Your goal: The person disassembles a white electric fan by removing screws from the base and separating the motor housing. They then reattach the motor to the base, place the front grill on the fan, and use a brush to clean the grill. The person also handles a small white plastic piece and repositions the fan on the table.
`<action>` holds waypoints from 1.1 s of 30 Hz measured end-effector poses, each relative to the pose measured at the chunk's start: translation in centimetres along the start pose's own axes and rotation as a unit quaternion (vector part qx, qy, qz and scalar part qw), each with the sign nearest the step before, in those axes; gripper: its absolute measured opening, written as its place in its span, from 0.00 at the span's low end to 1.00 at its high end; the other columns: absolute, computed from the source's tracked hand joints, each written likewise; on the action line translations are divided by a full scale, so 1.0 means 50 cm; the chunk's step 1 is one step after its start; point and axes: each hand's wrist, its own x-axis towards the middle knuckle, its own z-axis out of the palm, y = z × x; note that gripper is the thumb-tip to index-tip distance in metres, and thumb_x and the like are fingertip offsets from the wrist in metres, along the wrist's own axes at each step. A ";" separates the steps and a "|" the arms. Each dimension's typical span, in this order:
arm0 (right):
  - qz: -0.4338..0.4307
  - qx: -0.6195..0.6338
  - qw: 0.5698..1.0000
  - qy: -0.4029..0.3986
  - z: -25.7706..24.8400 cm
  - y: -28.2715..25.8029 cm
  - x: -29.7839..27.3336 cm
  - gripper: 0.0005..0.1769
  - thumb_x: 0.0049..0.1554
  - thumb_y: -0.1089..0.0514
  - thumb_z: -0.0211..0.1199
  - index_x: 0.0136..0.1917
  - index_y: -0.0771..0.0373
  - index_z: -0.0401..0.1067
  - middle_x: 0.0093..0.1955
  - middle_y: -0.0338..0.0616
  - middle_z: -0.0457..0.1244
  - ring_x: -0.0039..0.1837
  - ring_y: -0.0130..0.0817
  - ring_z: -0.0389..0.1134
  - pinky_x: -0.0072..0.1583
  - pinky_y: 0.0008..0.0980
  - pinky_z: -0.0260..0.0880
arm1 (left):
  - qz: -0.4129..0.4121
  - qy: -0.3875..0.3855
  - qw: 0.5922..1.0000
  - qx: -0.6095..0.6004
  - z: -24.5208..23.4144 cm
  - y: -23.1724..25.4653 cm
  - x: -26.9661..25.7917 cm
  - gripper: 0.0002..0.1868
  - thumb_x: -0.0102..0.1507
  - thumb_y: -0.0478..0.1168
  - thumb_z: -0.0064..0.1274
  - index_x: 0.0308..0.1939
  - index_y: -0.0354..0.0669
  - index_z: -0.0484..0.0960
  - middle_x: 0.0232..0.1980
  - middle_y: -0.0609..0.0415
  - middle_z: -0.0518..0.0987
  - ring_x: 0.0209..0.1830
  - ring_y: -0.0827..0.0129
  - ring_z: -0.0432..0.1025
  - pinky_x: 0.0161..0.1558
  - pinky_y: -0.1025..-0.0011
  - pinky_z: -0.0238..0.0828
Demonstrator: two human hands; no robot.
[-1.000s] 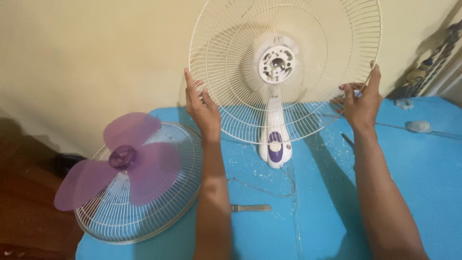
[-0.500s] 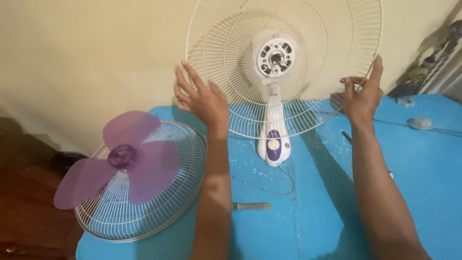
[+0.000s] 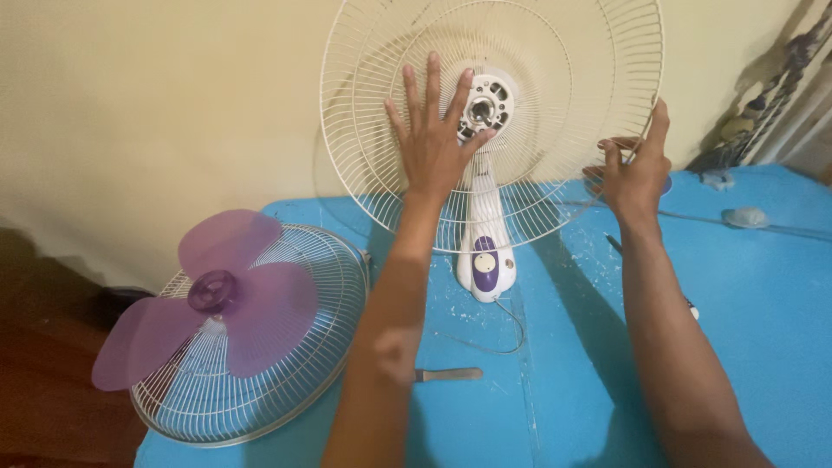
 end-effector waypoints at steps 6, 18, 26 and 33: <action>0.008 0.016 0.999 -0.044 -0.015 -0.016 0.000 0.43 0.66 0.71 0.57 0.85 0.55 0.38 0.57 0.54 0.70 0.55 0.40 0.77 0.49 0.35 0.81 | 0.002 -0.013 1.000 0.005 -0.010 0.012 0.003 0.51 0.57 0.74 0.56 0.79 0.78 0.50 0.84 0.53 0.34 0.84 0.44 0.27 0.72 0.19 0.33; 0.254 -0.176 0.858 -0.410 -0.294 0.108 0.034 0.22 0.56 0.58 0.64 0.64 0.56 0.76 0.54 0.43 0.73 0.51 0.37 0.76 0.47 0.39 0.79 | 0.039 -0.028 0.998 0.038 0.003 0.017 0.003 0.50 0.62 0.73 0.62 0.83 0.78 0.56 0.84 0.45 0.29 0.81 0.38 0.22 0.65 0.13 0.28; 0.005 -0.159 0.752 -0.640 -0.170 0.012 -0.126 0.15 0.54 0.48 0.68 0.51 0.57 0.81 0.46 0.42 0.75 0.47 0.35 0.77 0.51 0.37 0.75 | -0.002 -0.091 0.996 0.000 -0.011 0.017 -0.007 0.47 0.64 0.71 0.63 0.84 0.80 0.59 0.86 0.46 0.31 0.84 0.39 0.25 0.72 0.18 0.27; -0.242 -0.020 0.737 -0.631 0.022 -0.229 -0.359 0.21 0.53 0.46 0.69 0.54 0.60 0.76 0.60 0.46 0.66 0.60 0.50 0.68 0.52 0.49 0.71 | -0.058 -0.123 0.991 0.008 -0.004 0.028 0.002 0.45 0.60 0.71 0.61 0.77 0.79 0.59 0.83 0.46 0.50 0.84 0.42 0.34 0.73 0.17 0.24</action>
